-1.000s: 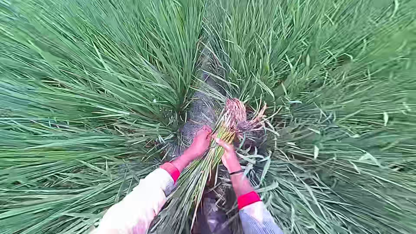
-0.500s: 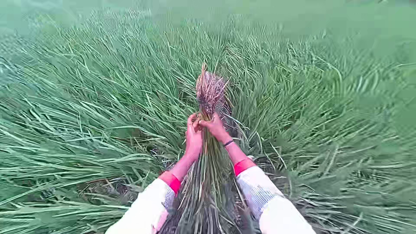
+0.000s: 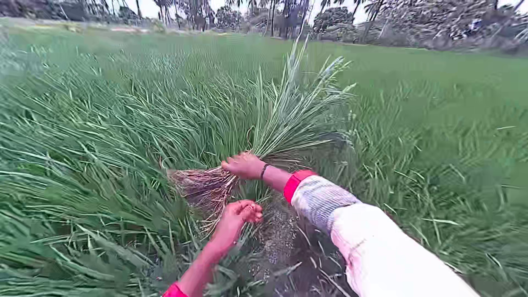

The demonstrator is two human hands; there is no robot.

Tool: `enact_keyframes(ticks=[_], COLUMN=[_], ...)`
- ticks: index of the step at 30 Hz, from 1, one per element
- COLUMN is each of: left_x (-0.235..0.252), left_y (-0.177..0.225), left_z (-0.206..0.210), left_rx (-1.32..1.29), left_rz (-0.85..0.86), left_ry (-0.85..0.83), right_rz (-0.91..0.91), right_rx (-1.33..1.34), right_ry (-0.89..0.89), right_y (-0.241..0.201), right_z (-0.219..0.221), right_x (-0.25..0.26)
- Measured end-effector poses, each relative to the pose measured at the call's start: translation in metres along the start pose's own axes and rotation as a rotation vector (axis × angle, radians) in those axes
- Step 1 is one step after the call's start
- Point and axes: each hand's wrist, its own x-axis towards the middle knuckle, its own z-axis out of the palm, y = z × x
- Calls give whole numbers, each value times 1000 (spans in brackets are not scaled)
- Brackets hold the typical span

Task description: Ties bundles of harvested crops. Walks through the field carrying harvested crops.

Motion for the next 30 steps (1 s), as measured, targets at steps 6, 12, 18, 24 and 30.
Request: enact_keyframes(ticks=[6, 12, 18, 24, 30], left_x=[24, 12, 8, -31, -36], left_y=[-37, -105, -160, -137, -131], left_z=[-127, -128, -131, -120, -123], left_rx=[110, -247, -622, -657, -614], left_rz=[19, -344, -210, -226, -218], left_ry=[142, 14, 62, 177, 101], right_rz=[-405, -518, -463, -304, -419], right_rx=[-122, -74, -165, 8, -219], right_ry=[-136, -541, -722, -777, -752], right_y=[-69, -159, -190, -217, -225], right_z=[43, 72, 96, 99, 109], right_x=[30, 39, 48, 33, 31])
